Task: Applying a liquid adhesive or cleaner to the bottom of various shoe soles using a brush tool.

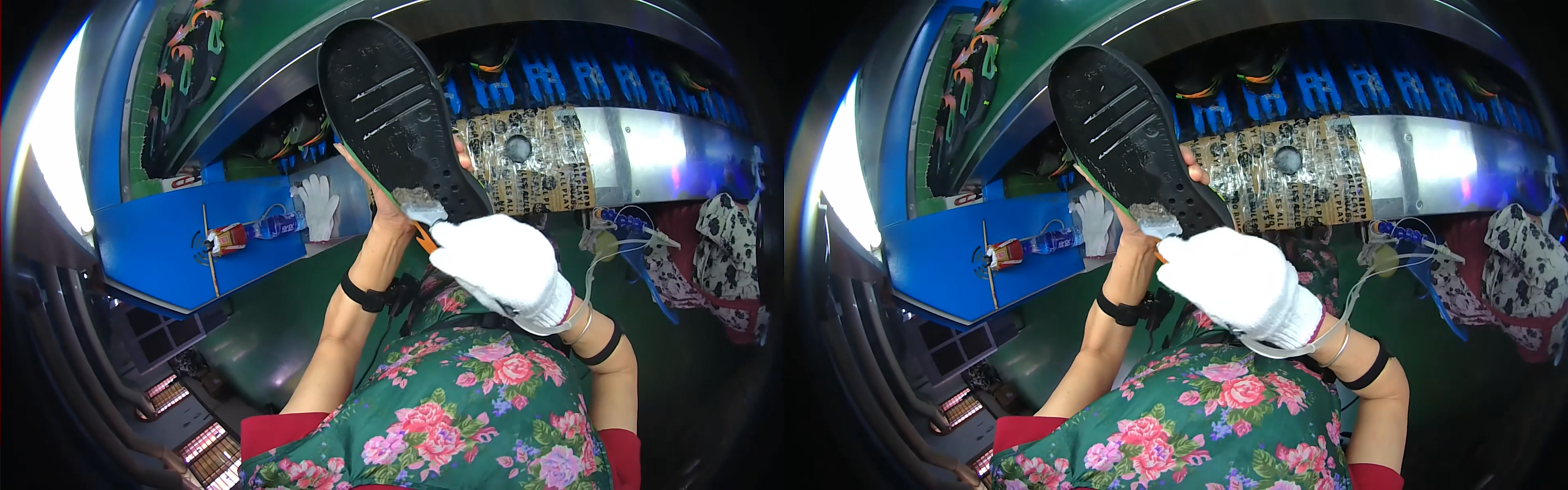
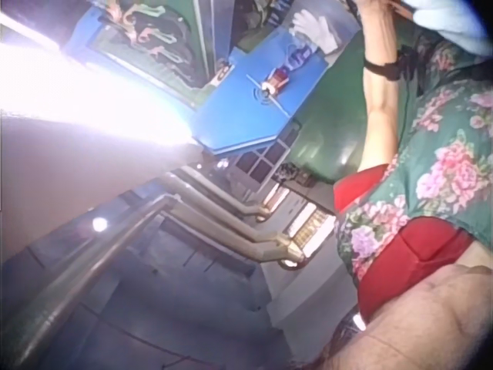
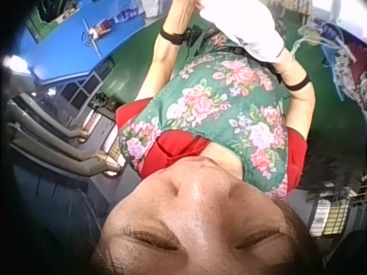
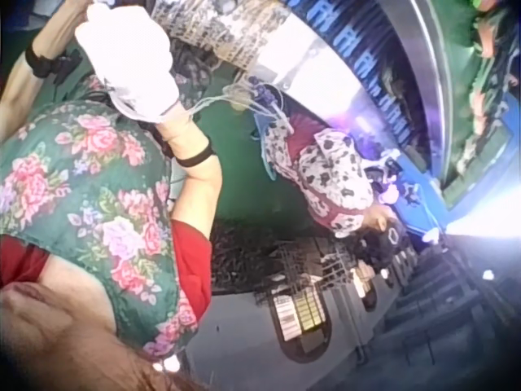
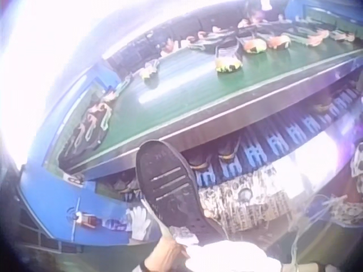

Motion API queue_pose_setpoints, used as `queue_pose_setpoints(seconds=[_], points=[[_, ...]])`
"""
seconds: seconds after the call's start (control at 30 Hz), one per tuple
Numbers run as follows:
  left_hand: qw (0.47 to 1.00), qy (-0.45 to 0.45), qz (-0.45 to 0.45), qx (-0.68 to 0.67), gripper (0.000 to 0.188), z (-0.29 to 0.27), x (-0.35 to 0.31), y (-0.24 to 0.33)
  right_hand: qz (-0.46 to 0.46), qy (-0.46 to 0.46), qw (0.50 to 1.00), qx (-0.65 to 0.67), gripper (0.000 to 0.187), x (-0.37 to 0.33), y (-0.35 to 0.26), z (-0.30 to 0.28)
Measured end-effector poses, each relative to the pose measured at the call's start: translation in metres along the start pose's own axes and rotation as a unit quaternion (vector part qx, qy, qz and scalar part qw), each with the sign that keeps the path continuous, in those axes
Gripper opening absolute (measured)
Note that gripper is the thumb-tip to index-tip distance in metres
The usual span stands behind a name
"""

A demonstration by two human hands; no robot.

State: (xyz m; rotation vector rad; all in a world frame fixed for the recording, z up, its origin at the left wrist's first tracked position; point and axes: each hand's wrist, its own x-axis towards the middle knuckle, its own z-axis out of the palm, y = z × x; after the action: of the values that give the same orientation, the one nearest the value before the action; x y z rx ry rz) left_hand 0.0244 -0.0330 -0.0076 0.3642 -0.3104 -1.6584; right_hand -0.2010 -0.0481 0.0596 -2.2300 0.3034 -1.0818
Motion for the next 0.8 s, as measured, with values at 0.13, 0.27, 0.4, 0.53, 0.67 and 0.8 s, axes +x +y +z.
queue_pose_setpoints(seconds=[0.13, 0.27, 0.4, 0.53, 0.67, 0.8], points=[[0.999, -0.028, 0.013, 0.009, 0.129, -0.003, 0.002, 0.003, 0.096, 0.077, 0.984, 0.128, 0.037, -0.005, 0.001, 0.0], [0.998, -0.021, 0.017, 0.056, 0.129, -0.006, 0.005, 0.008, 0.053, 0.051, 0.996, 0.043, 0.041, -0.009, 0.0, -0.002], [0.996, -0.024, 0.033, 0.082, 0.126, -0.004, 0.009, 0.014, 0.114, 0.074, 0.982, 0.133, 0.03, -0.011, -0.001, -0.003], [0.994, -0.037, 0.055, 0.092, 0.118, 0.002, 0.012, 0.018, 0.12, 0.086, 0.985, 0.089, 0.024, -0.012, -0.002, -0.006], [0.992, -0.058, 0.053, 0.096, 0.109, 0.002, 0.015, 0.02, 0.116, 0.065, 0.985, 0.106, 0.03, -0.013, -0.002, -0.006], [0.992, -0.082, 0.046, 0.081, 0.109, 0.001, 0.02, 0.024, 0.162, 0.102, 0.973, 0.13, 0.023, -0.013, -0.002, -0.007]])
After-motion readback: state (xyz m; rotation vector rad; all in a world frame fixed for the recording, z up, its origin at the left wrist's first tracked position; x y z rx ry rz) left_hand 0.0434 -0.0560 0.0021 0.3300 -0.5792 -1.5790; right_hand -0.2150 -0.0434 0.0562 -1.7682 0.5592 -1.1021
